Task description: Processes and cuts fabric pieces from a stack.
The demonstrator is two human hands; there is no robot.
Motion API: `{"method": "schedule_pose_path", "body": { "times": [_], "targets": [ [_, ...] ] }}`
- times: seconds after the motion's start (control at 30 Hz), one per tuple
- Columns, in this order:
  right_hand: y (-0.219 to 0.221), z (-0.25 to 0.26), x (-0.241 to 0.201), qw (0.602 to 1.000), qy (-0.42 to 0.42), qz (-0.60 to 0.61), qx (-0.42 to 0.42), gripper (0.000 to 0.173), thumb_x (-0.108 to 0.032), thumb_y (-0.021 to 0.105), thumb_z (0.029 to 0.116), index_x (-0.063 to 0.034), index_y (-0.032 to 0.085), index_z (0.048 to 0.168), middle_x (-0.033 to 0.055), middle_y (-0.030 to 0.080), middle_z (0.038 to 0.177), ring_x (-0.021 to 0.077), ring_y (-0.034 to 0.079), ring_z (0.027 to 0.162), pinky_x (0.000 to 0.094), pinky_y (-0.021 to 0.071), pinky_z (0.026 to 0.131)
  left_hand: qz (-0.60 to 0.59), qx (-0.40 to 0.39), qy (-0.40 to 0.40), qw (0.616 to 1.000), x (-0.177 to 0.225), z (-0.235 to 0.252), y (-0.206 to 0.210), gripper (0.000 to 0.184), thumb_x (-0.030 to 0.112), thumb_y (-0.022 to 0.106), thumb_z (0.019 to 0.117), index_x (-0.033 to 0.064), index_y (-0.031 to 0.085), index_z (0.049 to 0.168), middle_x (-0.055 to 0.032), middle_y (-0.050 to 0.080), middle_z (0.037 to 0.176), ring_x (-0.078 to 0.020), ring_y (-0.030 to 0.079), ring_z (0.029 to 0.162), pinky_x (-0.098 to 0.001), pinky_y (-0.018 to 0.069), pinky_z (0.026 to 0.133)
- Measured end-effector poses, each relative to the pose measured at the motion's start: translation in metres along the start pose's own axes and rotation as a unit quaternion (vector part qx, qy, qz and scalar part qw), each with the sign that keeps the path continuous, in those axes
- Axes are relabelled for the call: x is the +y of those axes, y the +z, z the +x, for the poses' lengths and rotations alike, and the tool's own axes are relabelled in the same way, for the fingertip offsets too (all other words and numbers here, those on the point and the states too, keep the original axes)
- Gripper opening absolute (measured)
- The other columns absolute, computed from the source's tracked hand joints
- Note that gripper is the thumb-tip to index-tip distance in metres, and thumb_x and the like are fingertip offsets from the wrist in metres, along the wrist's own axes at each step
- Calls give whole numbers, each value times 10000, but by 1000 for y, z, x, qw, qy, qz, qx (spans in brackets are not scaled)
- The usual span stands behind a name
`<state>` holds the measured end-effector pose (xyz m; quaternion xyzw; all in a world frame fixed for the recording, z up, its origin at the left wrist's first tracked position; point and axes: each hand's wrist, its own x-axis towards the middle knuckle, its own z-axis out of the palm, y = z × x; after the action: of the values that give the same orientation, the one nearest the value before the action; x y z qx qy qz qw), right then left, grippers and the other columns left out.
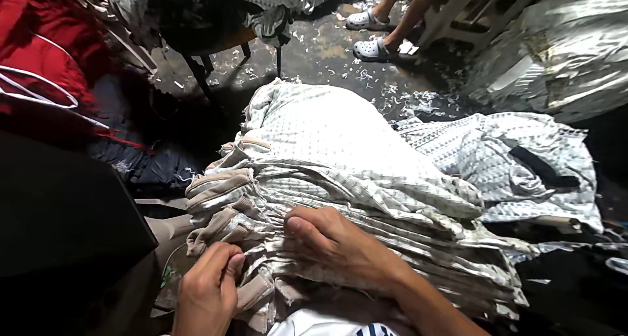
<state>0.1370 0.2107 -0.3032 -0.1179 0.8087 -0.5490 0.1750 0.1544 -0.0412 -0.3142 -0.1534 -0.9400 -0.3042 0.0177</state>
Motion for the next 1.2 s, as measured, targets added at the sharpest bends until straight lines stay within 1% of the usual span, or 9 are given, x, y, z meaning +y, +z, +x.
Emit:
{"method": "schedule_pose_path", "body": {
  "times": [0.17, 0.27, 0.33, 0.4, 0.6, 0.8, 1.03, 1.13, 1.2],
  "targets": [
    [-34, -39, -4, 997, -33, -52, -38, 460, -445, 395, 1099, -97, 690, 1042, -32, 554, 690, 47, 527, 587, 233, 458, 541, 47, 43, 13, 998, -4, 33, 22, 298, 213, 501, 1001, 18, 690, 879, -91, 663, 825, -226, 661, 739, -417, 556, 658],
    [-49, -56, -14, 975, -60, -167, -136, 566, -629, 553, 963, -82, 670, 1045, 35, 586, 692, 172, 586, 575, 379, 489, 493, 108, 77, 27, 991, -5, 46, 45, 307, 175, 485, 1028, -32, 637, 859, -168, 614, 799, -360, 645, 724, -517, 522, 628],
    [-46, -67, -17, 947, -27, -272, -166, 481, -553, 703, 897, -94, 663, 1033, 79, 629, 725, 268, 643, 603, 483, 512, 502, 142, 94, 32, 985, -7, 50, 55, 267, 129, 503, 1018, -52, 623, 861, -197, 605, 799, -404, 647, 727, -547, 518, 620],
    [-37, -76, -4, 928, -5, -363, -90, 318, -367, 808, 834, -136, 684, 1014, 64, 668, 757, 274, 664, 604, 491, 519, 485, 162, 93, 36, 982, -6, 55, 56, 244, 113, 506, 1009, -47, 609, 857, -194, 596, 795, -403, 642, 714, -537, 509, 602],
    [-33, -68, 35, 897, -39, -415, 149, 325, -273, 855, 671, -147, 692, 922, -1, 658, 700, 180, 658, 555, 403, 525, 440, 165, 125, 71, 976, -6, 83, 64, 228, 96, 515, 990, -45, 620, 846, -197, 611, 797, -392, 645, 699, -522, 507, 592],
    [-44, -36, 57, 869, -94, -432, 223, 275, -340, 799, 728, -136, 698, 884, -4, 641, 654, 164, 635, 516, 374, 489, 410, 156, 132, 88, 975, -19, 124, 83, 215, 81, 506, 997, -42, 610, 855, -192, 612, 802, -385, 655, 713, -526, 520, 603],
    [-65, -4, 59, 904, -61, -382, 182, 323, -290, 852, 719, -123, 713, 958, 19, 685, 726, 190, 689, 636, 433, 570, 554, 146, 88, 47, 984, -36, 149, 92, 173, 88, 544, 1023, -41, 609, 929, -221, 633, 869, -422, 672, 762, -574, 532, 614],
    [-67, -7, 52, 926, -46, -346, 144, 336, -263, 860, 725, -118, 708, 987, 25, 686, 739, 191, 691, 664, 434, 582, 596, 139, 47, 54, 988, -34, 138, 75, 186, 84, 525, 1031, -55, 625, 961, -227, 638, 905, -428, 673, 820, -588, 541, 684],
    [-71, -13, 55, 946, -75, -290, 121, 321, -319, 835, 797, -105, 705, 997, 9, 675, 747, 137, 662, 651, 361, 577, 601, 110, 27, 89, 990, -27, 121, 54, 222, 91, 515, 1011, -70, 654, 1077, -254, 639, 1054, -454, 652, 979, -620, 532, 833]
  ]
}}
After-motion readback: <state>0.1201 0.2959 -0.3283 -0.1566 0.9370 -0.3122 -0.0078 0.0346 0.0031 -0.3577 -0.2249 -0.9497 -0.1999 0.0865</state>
